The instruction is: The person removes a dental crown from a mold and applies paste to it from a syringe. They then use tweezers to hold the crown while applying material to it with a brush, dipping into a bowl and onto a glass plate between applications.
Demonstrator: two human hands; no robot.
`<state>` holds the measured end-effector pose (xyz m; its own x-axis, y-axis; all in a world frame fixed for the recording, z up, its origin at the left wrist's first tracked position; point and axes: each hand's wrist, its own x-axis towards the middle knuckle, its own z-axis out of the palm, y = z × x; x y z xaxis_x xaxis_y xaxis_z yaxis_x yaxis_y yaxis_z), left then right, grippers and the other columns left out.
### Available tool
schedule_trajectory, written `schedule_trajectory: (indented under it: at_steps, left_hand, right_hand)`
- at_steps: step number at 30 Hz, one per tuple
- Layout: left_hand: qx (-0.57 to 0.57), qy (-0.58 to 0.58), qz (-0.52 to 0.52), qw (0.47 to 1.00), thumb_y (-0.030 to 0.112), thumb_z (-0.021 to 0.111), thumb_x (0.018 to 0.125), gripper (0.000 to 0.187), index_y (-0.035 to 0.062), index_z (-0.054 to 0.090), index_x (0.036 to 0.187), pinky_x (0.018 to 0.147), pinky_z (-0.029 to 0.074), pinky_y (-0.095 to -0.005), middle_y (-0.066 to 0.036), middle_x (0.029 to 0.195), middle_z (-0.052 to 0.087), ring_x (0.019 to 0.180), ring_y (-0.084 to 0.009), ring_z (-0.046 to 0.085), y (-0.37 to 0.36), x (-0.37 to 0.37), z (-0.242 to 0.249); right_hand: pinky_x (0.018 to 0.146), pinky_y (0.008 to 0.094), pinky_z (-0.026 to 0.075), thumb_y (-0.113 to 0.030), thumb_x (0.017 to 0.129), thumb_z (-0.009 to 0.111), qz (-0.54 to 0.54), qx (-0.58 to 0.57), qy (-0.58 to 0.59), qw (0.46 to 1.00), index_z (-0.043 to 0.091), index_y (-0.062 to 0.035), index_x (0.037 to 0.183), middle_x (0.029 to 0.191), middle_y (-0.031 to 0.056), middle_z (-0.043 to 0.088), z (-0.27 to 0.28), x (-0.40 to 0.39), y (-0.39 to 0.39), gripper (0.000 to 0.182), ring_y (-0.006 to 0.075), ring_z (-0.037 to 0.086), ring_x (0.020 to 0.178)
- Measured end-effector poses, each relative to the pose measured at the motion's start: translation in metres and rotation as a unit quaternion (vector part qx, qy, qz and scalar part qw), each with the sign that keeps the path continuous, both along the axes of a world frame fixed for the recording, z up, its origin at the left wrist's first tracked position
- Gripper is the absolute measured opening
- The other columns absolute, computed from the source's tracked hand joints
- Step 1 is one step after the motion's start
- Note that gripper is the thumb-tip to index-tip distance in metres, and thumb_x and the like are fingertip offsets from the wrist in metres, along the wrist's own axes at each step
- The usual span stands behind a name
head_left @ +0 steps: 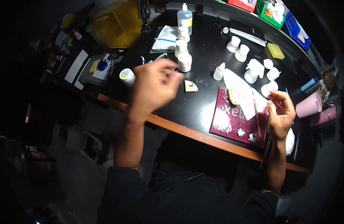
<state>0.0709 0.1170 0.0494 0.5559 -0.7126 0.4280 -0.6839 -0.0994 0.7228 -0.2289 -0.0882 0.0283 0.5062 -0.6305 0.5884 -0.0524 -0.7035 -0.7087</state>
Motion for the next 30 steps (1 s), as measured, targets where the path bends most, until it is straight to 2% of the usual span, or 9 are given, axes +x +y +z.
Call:
schedule_trajectory:
  at_steps: [2, 4, 9, 15, 21, 24, 26, 28, 30]
  left_hand:
    - [0.05, -0.139, 0.188, 0.971, 0.015, 0.081, 0.083, 0.021, 0.0013, 0.073, 0.096, 0.061, 0.053, -0.0326, -0.014, 0.077, 0.073, 0.063, -0.0205, 0.068, 0.025, 0.03, -0.021]
    - [0.146, -0.136, 0.223, 0.954, 0.017, 0.082, 0.083, 0.023, -0.0005, 0.071, 0.094, 0.062, 0.053, -0.0361, -0.015, 0.076, 0.073, 0.064, -0.0245, 0.071, 0.045, 0.044, -0.036]
    - [0.13, -0.055, 0.203, 0.969, 0.014, 0.08, 0.083, 0.025, -0.0054, 0.07, 0.094, 0.064, 0.054, -0.0345, -0.013, 0.066, 0.071, 0.059, -0.0251, 0.071, 0.047, 0.038, -0.057]
    - [0.128, -0.015, 0.194, 0.972, 0.011, 0.079, 0.084, 0.023, -0.0059, 0.071, 0.098, 0.066, 0.056, -0.0327, -0.016, 0.07, 0.073, 0.065, -0.0241, 0.074, 0.046, 0.029, -0.052]
    - [-0.012, 0.056, 0.177, 0.982, -0.002, 0.075, 0.087, 0.019, -0.0062, 0.066, 0.104, 0.058, 0.052, -0.0242, -0.01, 0.074, 0.071, 0.063, -0.0121, 0.069, 0.068, 0.012, -0.051]
    - [-0.133, 0.127, 0.154, 0.971, -0.001, 0.079, 0.085, 0.019, -0.0021, 0.062, 0.093, 0.054, 0.05, -0.0237, -0.005, 0.068, 0.063, 0.058, -0.008, 0.062, 0.074, -0.03, -0.031]
    - [-0.122, 0.07, 0.081, 0.987, -0.003, 0.079, 0.084, 0.022, 0.0017, 0.058, 0.087, 0.054, 0.05, -0.0225, -0.005, 0.074, 0.067, 0.062, -0.0067, 0.065, 0.078, -0.062, -0.033]
    - [-0.165, 0.036, -0.084, 0.982, -0.001, 0.084, 0.079, 0.03, 0.0046, 0.054, 0.079, 0.056, 0.052, -0.0235, -0.007, 0.077, 0.07, 0.062, -0.0097, 0.067, 0.071, -0.095, -0.047]
    - [-0.15, 0.018, -0.131, 0.98, 0.001, 0.086, 0.074, 0.036, 0.0062, 0.051, 0.074, 0.06, 0.055, -0.025, -0.01, 0.078, 0.072, 0.065, -0.0137, 0.07, 0.07, -0.105, -0.058]
  right_hand:
    - [0.082, 0.0232, 0.051, 0.013, 0.086, 0.06, 0.009, -0.01, -0.001, 1.0, 0.064, 0.0036, 0.11, 0.102, 0.0075, 0.063, 0.002, 0.001, 0.003, 0.026, 0.0116, 0.064, 0.094]
    - [0.078, 0.0222, 0.051, 0.014, 0.086, 0.061, 0.017, -0.022, -0.006, 1.0, 0.065, 0.0036, 0.108, 0.1, 0.0075, 0.062, 0.003, 0.004, 0.009, 0.025, 0.0108, 0.064, 0.09]
    - [0.077, 0.0223, 0.051, 0.015, 0.084, 0.062, 0.046, -0.056, -0.017, 0.997, 0.066, 0.0035, 0.103, 0.098, 0.0076, 0.062, 0.0, 0.007, 0.009, 0.022, 0.0109, 0.064, 0.087]
    - [0.068, 0.0229, 0.049, 0.016, 0.079, 0.062, 0.061, -0.129, 0.008, 0.99, 0.066, 0.0055, 0.098, 0.094, 0.0106, 0.063, 0.011, 0.01, 0.016, 0.022, 0.0118, 0.062, 0.079]
    - [0.059, 0.0252, 0.049, 0.016, 0.068, 0.064, 0.091, -0.158, 0.062, 0.981, 0.066, 0.0046, 0.093, 0.083, 0.0134, 0.064, 0.037, 0.016, 0.07, 0.028, 0.0164, 0.06, 0.064]
    - [0.063, 0.0293, 0.054, 0.011, 0.074, 0.07, 0.168, -0.06, 0.129, 0.976, 0.07, 0.005, 0.097, 0.092, 0.0154, 0.068, 0.039, 0.028, 0.104, 0.024, 0.0221, 0.068, 0.072]
    - [0.067, 0.031, 0.055, 0.004, 0.085, 0.07, 0.195, 0.033, 0.164, 0.966, 0.069, 0.0059, 0.101, 0.096, 0.0163, 0.068, 0.035, 0.045, 0.129, 0.017, 0.0252, 0.071, 0.079]
    - [0.07, 0.0312, 0.054, -0.002, 0.093, 0.068, 0.202, 0.071, 0.13, 0.968, 0.067, 0.007, 0.104, 0.095, 0.0164, 0.067, 0.015, 0.066, 0.146, 0.014, 0.0256, 0.07, 0.079]
    - [0.068, 0.0294, 0.051, -0.004, 0.098, 0.063, 0.188, 0.168, 0.108, 0.962, 0.065, 0.0064, 0.106, 0.086, 0.0133, 0.065, -0.008, 0.066, 0.148, 0.013, 0.0186, 0.066, 0.076]
